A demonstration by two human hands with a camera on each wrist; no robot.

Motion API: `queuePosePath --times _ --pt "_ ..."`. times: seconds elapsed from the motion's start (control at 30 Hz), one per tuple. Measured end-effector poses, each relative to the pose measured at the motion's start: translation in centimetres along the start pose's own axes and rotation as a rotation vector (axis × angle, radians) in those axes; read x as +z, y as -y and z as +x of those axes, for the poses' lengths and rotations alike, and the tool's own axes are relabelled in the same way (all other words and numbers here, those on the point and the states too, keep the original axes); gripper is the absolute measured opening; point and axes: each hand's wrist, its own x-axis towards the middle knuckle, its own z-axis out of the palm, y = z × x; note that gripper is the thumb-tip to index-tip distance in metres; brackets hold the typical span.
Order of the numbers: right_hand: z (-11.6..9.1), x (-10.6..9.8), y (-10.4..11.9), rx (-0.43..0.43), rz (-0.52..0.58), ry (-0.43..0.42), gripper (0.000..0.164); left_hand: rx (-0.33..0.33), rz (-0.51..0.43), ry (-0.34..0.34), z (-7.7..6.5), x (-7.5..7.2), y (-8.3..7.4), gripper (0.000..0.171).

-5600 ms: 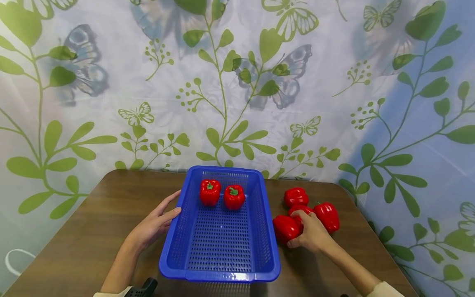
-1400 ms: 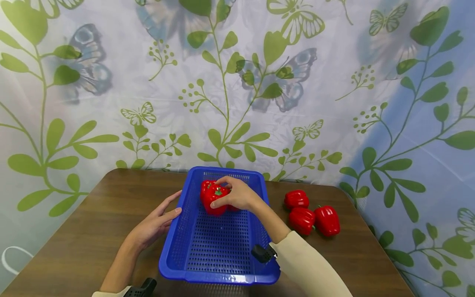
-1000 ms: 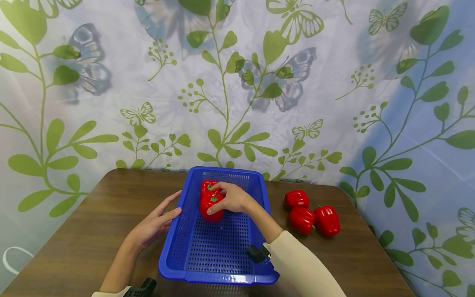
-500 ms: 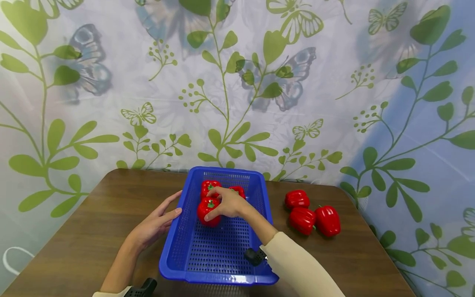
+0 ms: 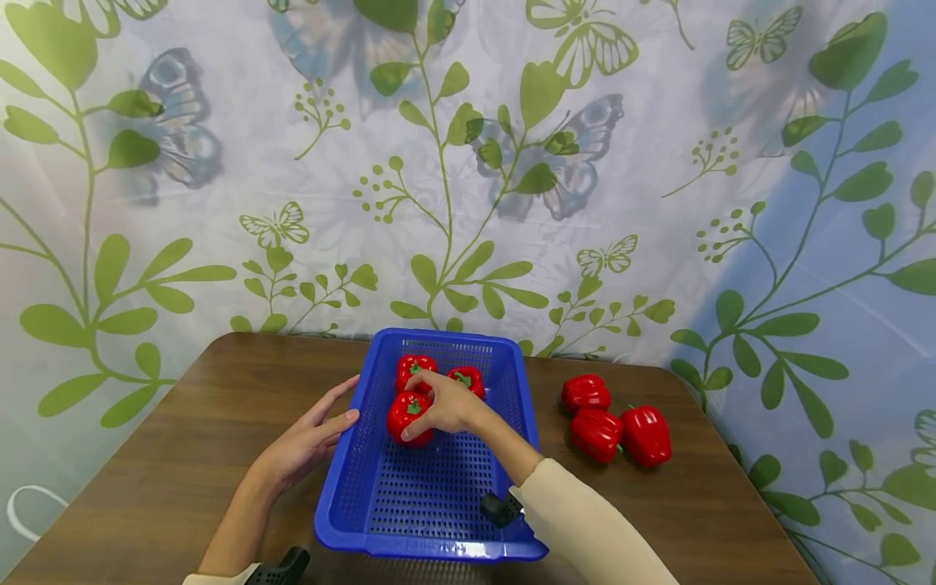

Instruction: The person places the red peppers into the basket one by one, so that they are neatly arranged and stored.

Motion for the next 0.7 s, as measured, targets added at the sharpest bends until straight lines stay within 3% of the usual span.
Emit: queuePosePath --times 0.7 --pt "0.10 -0.24 0.26 0.018 0.049 0.034 0.068 0.001 -0.010 0.010 0.38 -0.61 0.00 0.064"
